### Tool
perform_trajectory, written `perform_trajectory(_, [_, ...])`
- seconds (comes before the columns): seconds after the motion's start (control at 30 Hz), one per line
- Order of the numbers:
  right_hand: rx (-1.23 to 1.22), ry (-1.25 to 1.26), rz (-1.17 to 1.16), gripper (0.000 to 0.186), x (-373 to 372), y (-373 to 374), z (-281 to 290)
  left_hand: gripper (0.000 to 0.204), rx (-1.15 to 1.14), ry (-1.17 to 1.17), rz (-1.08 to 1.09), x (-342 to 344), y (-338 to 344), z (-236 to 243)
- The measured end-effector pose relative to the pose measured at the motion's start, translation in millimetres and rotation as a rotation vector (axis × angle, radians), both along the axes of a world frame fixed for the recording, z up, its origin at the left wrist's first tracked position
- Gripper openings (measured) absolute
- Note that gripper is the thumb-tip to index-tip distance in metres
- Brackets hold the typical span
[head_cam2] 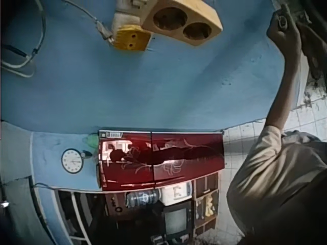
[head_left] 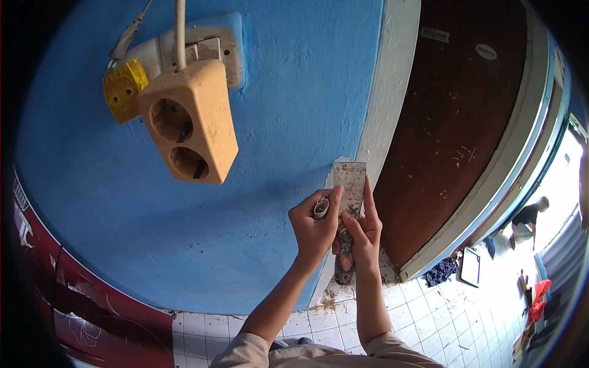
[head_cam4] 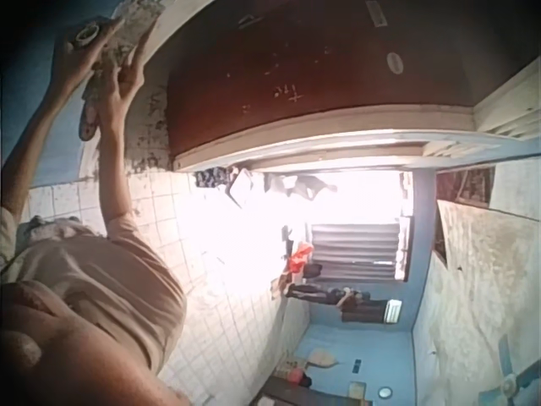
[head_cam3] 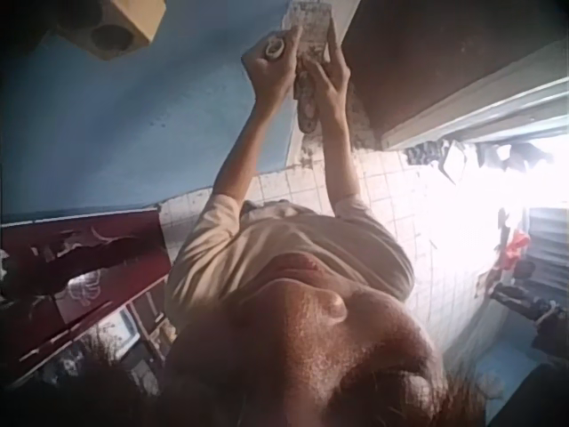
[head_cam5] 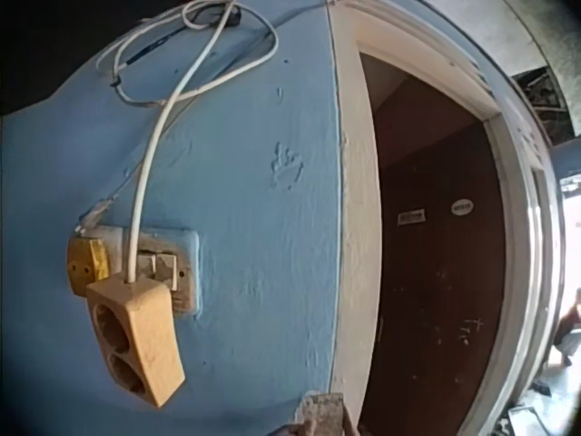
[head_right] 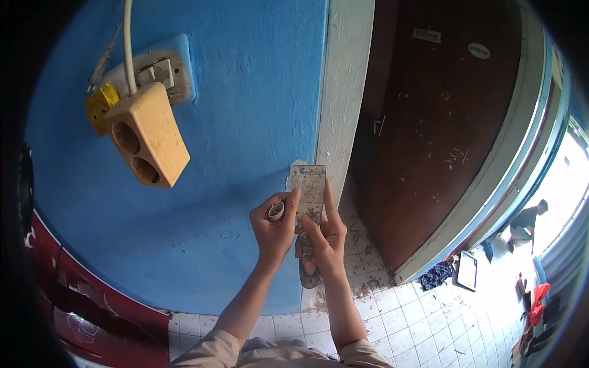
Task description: The person applies filler to a wall using a scraper and smooths the surface around a doorway and an electrical outlet.
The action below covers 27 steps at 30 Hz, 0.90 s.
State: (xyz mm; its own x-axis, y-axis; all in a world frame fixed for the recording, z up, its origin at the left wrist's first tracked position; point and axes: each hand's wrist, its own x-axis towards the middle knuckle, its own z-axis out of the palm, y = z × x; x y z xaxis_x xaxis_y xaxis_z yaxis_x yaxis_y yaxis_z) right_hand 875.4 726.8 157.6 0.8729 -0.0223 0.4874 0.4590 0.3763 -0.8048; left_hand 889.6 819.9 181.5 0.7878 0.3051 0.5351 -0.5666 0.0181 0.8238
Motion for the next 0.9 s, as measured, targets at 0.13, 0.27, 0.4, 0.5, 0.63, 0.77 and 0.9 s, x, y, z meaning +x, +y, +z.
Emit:
perform_trajectory(0.13, [-0.034,-0.036,-0.017,0.068,-1,0,-17,0.021,0.055,-0.059,0.077,2,2,-18])
perform_trajectory(0.27, [-0.013,-0.014,-0.015,0.068,5,2,0,0.021,0.019,-0.019,0.018,3,0,0])
perform_trajectory(0.4, [-0.008,0.020,0.010,0.068,1,1,-2,0.022,0.037,-0.033,0.037,3,4,-3])
perform_trajectory(0.5, [-0.030,0.011,0.007,0.067,-1,0,-17,0.024,0.039,-0.015,0.051,-2,2,-18])
perform_trajectory(0.63, [-0.002,0.022,0.013,0.067,0,7,1,0.024,0.075,-0.070,0.091,3,6,-5])
perform_trajectory(0.77, [0.026,-0.022,0.020,0.068,0,7,3,0.025,0.069,-0.022,0.032,4,7,-3])
perform_trajectory(0.9, [0.017,-0.005,0.003,0.068,-6,9,-12,0.024,0.090,0.018,0.057,-3,8,-20])
